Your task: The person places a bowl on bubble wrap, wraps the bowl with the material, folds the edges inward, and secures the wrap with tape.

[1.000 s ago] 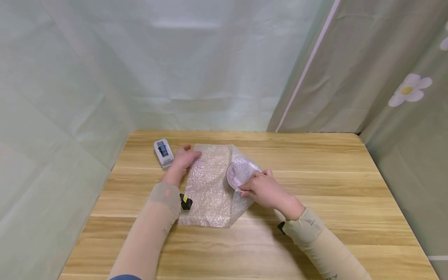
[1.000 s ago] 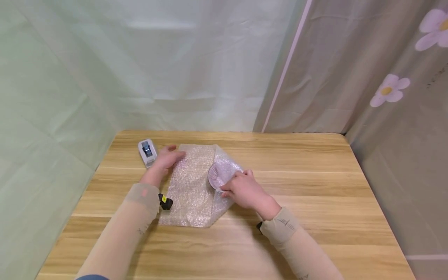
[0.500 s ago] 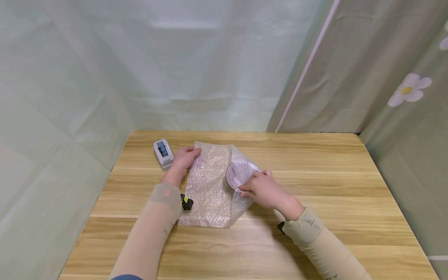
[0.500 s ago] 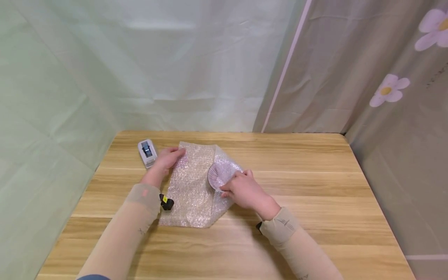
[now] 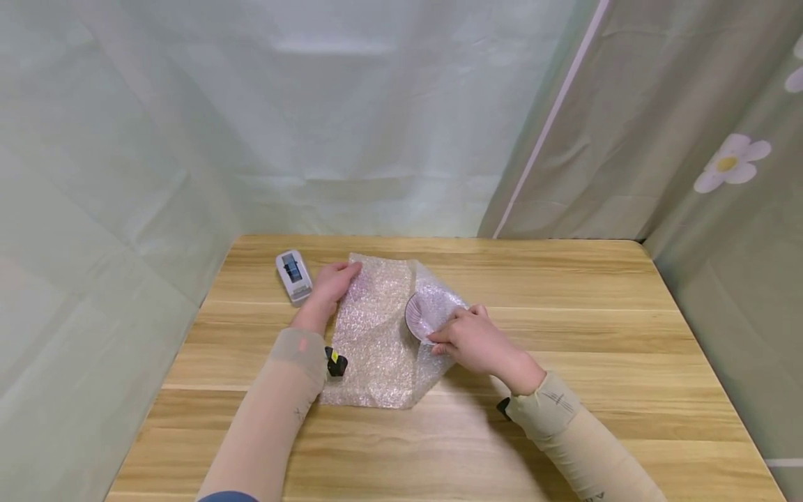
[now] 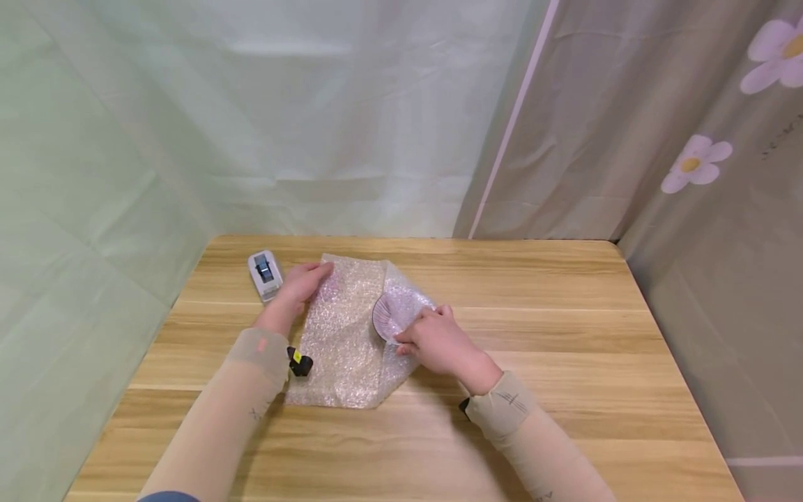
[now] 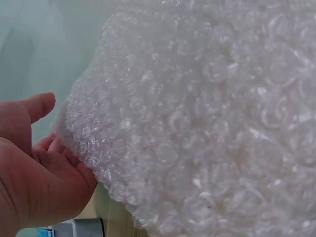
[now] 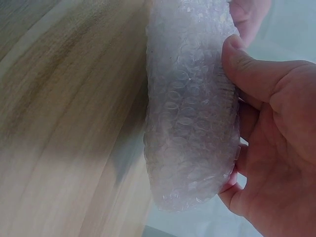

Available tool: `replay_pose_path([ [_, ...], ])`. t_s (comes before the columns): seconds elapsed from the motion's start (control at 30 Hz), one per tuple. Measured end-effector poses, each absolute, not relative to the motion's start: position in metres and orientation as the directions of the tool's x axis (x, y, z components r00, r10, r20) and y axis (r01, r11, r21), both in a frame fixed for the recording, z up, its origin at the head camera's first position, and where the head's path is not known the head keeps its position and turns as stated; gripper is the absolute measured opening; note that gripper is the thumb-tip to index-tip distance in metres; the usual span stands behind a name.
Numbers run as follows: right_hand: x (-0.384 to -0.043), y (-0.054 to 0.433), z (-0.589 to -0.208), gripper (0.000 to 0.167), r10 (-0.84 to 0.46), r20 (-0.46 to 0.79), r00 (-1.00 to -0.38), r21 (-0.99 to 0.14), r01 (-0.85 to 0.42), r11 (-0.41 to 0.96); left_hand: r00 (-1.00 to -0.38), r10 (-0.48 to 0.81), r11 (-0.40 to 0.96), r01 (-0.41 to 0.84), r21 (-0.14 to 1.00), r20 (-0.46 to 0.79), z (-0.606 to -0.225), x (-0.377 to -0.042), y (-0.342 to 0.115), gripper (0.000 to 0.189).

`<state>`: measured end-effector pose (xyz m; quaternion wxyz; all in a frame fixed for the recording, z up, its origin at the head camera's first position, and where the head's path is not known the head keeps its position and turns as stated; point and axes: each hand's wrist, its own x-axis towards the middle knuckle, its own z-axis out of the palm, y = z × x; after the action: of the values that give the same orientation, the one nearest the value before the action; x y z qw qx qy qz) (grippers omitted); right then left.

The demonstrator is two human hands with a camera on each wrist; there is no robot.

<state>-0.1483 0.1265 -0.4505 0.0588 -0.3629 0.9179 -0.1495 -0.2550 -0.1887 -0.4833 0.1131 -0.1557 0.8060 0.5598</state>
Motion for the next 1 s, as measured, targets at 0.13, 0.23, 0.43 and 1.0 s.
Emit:
replay_pose_path([
  [0.13,-0.1481,0.1261,-0.4503,0.031,-0.683,-0.002,-0.73,-0.311,-0.649,0.694,-0.925,-0.116,0.328,-0.378,0.865,-0.361,-0.4834,-0.2553,-0.1889,0.065],
  [0.23,-0.1478,0.1258,-0.4499,0.031,-0.681,-0.007,-0.732,-0.314,-0.645,0.697,-0.928,-0.115,0.336,-0.371,0.866,-0.353,-0.4838,-0.2554,-0.1886,0.065],
  [0.43,-0.1476,0.1254,-0.4498,0.031,-0.678,-0.014,-0.735,-0.32,-0.639,0.7,-0.933,-0.116,0.338,-0.359,0.87,-0.34,-0.4859,-0.2559,-0.1867,0.063],
  [1.0,-0.1473,0.125,-0.4511,0.03,-0.672,-0.017,-0.74,-0.327,-0.631,0.703,-0.924,-0.078,0.292,-0.38,0.878,-0.374,-0.4812,-0.2541,-0.1817,0.063],
])
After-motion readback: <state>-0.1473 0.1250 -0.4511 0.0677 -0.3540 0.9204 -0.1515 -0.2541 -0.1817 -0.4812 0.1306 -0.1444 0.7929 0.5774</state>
